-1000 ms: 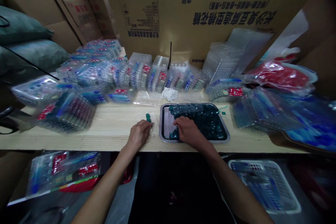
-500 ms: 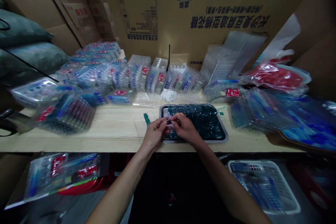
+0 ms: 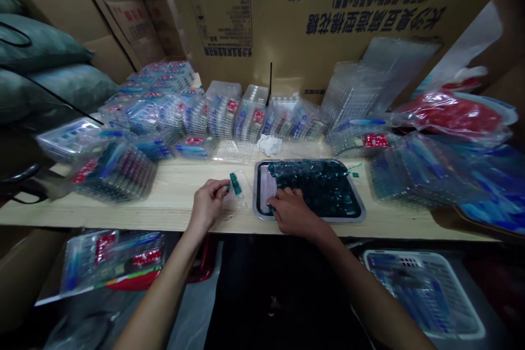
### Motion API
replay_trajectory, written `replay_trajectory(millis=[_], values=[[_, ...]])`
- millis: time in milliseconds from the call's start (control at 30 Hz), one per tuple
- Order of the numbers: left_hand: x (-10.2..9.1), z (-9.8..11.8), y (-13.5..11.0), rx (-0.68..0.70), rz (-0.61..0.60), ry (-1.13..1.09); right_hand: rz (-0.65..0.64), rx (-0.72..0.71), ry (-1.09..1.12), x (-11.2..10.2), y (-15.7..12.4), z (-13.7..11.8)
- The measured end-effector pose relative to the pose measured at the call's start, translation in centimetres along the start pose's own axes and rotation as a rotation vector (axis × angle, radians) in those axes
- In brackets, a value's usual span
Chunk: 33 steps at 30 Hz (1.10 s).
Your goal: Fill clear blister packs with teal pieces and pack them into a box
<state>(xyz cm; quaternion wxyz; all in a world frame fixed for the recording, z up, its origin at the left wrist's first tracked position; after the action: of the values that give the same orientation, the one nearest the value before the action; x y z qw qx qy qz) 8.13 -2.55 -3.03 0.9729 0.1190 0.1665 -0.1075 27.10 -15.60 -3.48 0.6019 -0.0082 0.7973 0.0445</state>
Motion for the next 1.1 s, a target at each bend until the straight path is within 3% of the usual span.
replay_trajectory(millis=[167,333,433,500,600,733,800,900,967,1033,1100], values=[[2.1,-0.7,-1.1,0.268,-0.176,0.369,-0.012,0.038,-0.051,0.6,0.6,-0.5],[4.3,-1.5,-1.6,0.412,-0.283,0.538,0.148,0.124,0.197,0.4,0.9,1.1],[4.4,-1.6,-1.9,0.428,-0.282,0.554,0.246,0.174,0.418,0.0,1.0,2.3],[3.8,-0.6,-2.2,0.417,-0.177,0.482,0.274,0.180,0.552,-0.3,1.2,2.6],[3.2,1.4,-2.5,0.233,-0.006,0.160,0.331,0.157,0.643,-0.9,1.5,2.0],[6.7,2.3,-3.7,-0.314,-0.164,-0.455,0.451,0.150,0.573,-1.8,1.5,0.7],[8.3,2.9,-4.4,-0.440,-0.188,-0.609,0.475,0.176,0.523,-2.1,1.4,0.3],[8.9,3.3,-4.5,-0.470,-0.145,-0.684,0.447,0.190,0.507,-2.1,1.4,0.1],[8.3,2.9,-4.3,-0.490,-0.145,-0.696,0.409,0.155,0.572,-2.0,1.5,0.1],[6.6,2.1,-3.5,-0.466,-0.115,-0.639,0.395,0.109,0.667,-2.0,1.4,0.3],[3.8,1.2,-2.4,-0.338,-0.029,-0.467,0.405,0.097,0.712,-2.0,1.3,0.9]])
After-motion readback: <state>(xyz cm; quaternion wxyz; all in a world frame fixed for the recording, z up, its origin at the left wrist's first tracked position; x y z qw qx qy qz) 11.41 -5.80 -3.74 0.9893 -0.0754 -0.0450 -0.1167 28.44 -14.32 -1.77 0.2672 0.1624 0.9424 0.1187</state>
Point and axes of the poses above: each hand's wrist, its own y-axis towards the middle knuckle, its own x-axis out of the palm, z = x × y, the point moved 6 cm from there along y, towards the middle knuckle, and after that the axes turned 5 degrees about z, right-handed, at the moved point
